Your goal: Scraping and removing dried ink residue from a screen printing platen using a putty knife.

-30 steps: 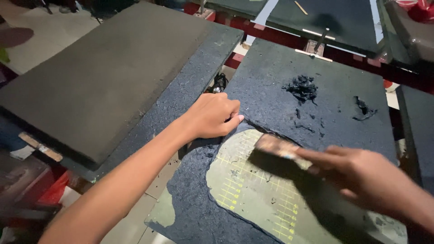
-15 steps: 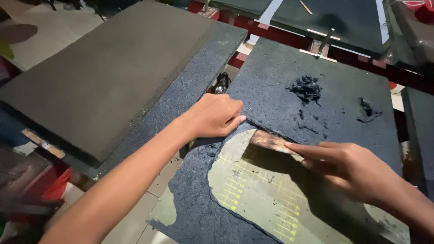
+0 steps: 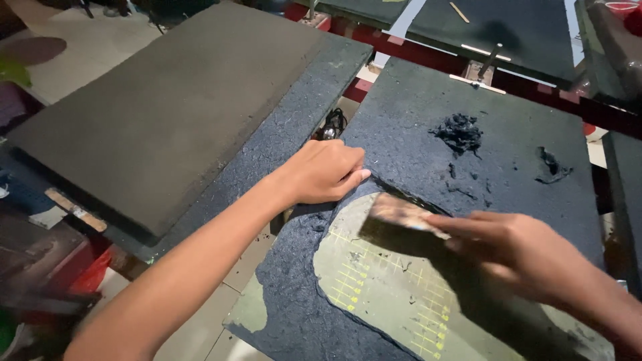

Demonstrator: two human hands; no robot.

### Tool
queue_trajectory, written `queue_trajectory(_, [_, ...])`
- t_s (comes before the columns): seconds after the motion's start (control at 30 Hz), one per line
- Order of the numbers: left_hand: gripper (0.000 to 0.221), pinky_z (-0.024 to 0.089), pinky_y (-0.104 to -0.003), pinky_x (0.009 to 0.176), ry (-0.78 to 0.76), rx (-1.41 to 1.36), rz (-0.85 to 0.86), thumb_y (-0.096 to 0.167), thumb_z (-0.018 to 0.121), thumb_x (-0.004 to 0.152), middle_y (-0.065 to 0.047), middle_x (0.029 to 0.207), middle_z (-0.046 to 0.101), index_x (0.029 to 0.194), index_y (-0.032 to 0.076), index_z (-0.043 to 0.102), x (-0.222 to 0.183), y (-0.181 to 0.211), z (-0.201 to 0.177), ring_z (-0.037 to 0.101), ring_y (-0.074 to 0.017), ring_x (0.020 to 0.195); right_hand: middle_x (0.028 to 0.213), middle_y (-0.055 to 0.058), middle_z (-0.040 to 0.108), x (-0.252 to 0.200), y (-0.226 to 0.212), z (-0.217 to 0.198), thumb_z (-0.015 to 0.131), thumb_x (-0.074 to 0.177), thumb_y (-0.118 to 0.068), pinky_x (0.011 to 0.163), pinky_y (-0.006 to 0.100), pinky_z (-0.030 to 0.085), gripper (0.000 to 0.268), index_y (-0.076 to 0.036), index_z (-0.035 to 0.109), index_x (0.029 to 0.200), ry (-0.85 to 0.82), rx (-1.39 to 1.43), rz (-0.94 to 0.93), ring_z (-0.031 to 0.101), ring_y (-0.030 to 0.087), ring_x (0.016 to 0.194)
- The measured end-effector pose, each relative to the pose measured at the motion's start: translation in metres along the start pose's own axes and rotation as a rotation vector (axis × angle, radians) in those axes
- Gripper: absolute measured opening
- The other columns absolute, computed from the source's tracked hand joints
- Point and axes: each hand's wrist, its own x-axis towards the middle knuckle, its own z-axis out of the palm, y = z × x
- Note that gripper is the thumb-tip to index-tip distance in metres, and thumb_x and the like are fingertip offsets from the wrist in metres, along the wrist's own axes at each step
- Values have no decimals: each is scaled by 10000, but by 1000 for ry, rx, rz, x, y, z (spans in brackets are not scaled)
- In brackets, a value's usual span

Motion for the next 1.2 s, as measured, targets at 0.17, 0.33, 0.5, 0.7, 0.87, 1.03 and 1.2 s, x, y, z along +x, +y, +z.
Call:
queue_trajectory(0.17, [359,407,-435,594,-60,-96,-18,415,406,1074,-45,752,601,909,128,545,-2,4,-5,532,-248,705,1009,-130,853,-15,3,3,666,882,-320,655,326,565,672,-608,525,1473,-17,59,178,796,114,750])
queue_trajectory(0.33, [568,434,-453,614,-55,-126,32,548,225,1034,-42,881,700,938,128,596,-1,14,-17,574,-272,791,1048,-170,719,-24,9,37,580,917,-488,583,324,613,705,-664,303,1541,3,-173,177,760,96,763])
queue_trajectory(0.5, [857,425,-355,571,-24,-260,-188,787,161,830,-11,764,709,1077,155,685,0,26,-42,572,-139,569,959,-10,562,-33,2,57,561,927,-528,483,429,559,778,-529,177,1603,119,-493,-5,668,235,718])
queue_trajectory(0.7, [673,430,-441,926,-177,-159,-227,710,576,849,-82,1173,670,1249,170,611,3,62,-29,522,-251,1088,1057,-33,491,-37,-8,43,489,972,-523,563,428,599,864,-555,-57,1641,-123,-531,113,669,257,739])
queue_trajectory(0.87, [579,404,-493,877,-39,-85,-153,655,463,961,-92,937,728,1077,103,596,3,57,-5,608,-318,892,1119,-8,553,-38,-9,49,542,975,-394,511,382,608,861,-550,10,1634,-155,-502,36,723,209,721])
queue_trajectory(1.03, [626,434,-501,837,-9,-56,-183,680,350,968,-88,627,642,1037,101,577,5,54,-5,599,-334,638,1004,-30,650,-36,-9,56,660,844,-702,408,413,615,749,-565,326,1500,141,-408,-57,760,210,631])
queue_trajectory(1.2, [563,446,-478,859,-6,-2,-90,582,439,1033,-89,566,621,897,73,637,9,39,7,574,-314,527,1076,-53,564,-31,-4,43,598,942,-458,543,398,612,846,-542,89,1612,-106,-495,-52,720,185,767])
